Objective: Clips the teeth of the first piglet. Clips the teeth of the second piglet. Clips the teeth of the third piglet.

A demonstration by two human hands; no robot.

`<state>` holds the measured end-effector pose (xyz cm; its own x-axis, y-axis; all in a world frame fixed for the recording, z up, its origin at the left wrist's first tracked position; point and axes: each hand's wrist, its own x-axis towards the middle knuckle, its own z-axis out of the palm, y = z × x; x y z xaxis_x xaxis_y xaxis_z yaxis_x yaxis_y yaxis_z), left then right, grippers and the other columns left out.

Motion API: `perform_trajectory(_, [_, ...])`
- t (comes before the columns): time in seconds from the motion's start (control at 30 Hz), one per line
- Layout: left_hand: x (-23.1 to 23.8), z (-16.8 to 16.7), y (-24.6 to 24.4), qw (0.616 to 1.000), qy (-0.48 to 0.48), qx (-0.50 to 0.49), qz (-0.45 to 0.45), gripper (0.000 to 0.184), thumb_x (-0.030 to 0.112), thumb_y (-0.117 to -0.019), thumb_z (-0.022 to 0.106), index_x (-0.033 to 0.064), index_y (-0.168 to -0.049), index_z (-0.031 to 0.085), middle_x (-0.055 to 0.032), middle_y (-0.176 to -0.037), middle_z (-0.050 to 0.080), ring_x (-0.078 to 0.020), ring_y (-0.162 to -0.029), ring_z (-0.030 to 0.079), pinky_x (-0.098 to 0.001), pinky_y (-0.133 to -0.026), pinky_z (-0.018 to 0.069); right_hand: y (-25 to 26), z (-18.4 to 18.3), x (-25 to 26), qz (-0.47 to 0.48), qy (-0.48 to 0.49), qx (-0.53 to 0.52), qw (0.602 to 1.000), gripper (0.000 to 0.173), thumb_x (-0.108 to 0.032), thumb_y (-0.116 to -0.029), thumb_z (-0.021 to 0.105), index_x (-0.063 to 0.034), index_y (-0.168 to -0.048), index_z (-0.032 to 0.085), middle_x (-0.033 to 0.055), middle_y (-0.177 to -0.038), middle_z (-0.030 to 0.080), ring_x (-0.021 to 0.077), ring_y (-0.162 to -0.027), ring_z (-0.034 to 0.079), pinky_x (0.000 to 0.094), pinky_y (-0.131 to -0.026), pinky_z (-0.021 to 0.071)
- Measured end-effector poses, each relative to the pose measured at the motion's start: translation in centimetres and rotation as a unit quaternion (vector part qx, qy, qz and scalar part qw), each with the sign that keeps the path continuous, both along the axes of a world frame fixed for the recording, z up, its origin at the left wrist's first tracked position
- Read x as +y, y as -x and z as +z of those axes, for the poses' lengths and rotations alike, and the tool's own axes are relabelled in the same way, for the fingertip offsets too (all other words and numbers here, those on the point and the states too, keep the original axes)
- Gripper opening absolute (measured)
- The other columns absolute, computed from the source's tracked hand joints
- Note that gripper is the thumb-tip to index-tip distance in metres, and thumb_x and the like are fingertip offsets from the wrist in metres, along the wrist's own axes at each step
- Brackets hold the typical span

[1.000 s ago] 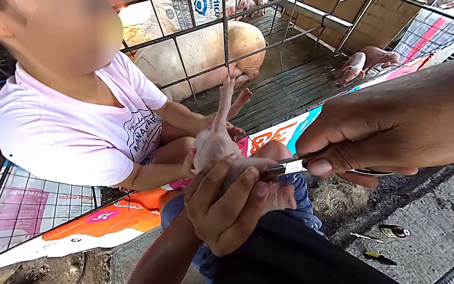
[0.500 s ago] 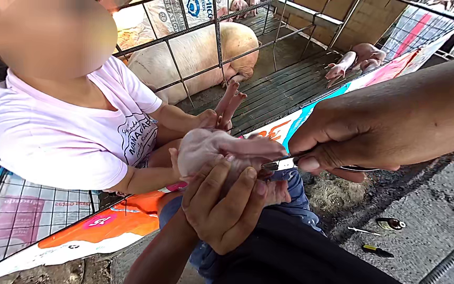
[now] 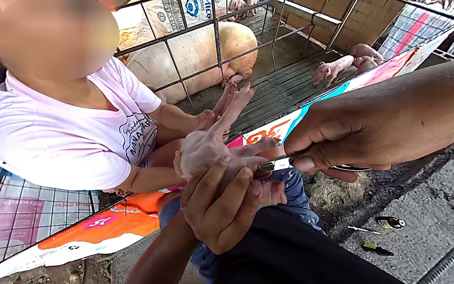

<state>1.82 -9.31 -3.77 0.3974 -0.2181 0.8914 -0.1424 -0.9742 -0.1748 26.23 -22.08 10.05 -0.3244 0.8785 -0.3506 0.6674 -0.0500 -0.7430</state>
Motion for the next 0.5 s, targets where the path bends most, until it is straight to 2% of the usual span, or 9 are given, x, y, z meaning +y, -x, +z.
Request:
perform_trajectory(0.03, [0.00,0.03,0.04,1.000,0.001,0.000,0.000,0.024,0.014,-0.0975,0.068,0.0020,-0.118,0.064,-0.0150,-0.114,0.069,-0.0309,-0.108,0.067,-0.0451,-0.099,0.0532,0.06,-0.05,-0.03,-0.002,-0.003,0.004,1.000,0.029,-0.026,-0.1067,0.055,-0.0074,-0.090,0.069,0.0013,-0.056,0.058,0.0047,-0.039,0.053,0.0174,-0.033,0.0406])
perform_trajectory(0.13, [0.02,0.14,0.23,1.000,0.003,0.006,0.001,0.023,0.012,-0.0980,0.066,0.0020,-0.118,0.063,-0.0143,-0.118,0.069,-0.0309,-0.111,0.066,-0.0455,-0.101,0.0520,0.20,0.28,0.09,-0.011,0.022,-0.008,1.000,0.027,-0.025,-0.1070,0.055,-0.0088,-0.093,0.070,0.0016,-0.059,0.063,0.0062,-0.041,0.055,0.0189,-0.035,0.0433])
perform_trajectory(0.4, [0.05,0.29,0.40,1.000,0.001,-0.005,0.010,0.024,0.014,-0.0976,0.068,0.0018,-0.118,0.063,-0.0138,-0.117,0.068,-0.0306,-0.111,0.065,-0.0455,-0.100,0.0522,0.45,0.53,0.29,-0.025,0.048,0.020,0.998,0.027,-0.023,-0.1077,0.053,-0.0078,-0.092,0.069,0.0018,-0.059,0.062,0.0060,-0.041,0.054,0.0176,-0.035,0.0420])
perform_trajectory(0.5, [0.05,0.35,0.35,1.000,0.005,-0.014,0.011,0.022,0.013,-0.0981,0.067,0.0019,-0.117,0.063,-0.0133,-0.115,0.069,-0.0305,-0.110,0.066,-0.0451,-0.099,0.0532,0.44,0.21,0.35,-0.016,0.020,0.027,0.999,0.028,-0.021,-0.1072,0.054,-0.0071,-0.090,0.071,0.0015,-0.059,0.063,0.0056,-0.042,0.055,0.0171,-0.037,0.0433])
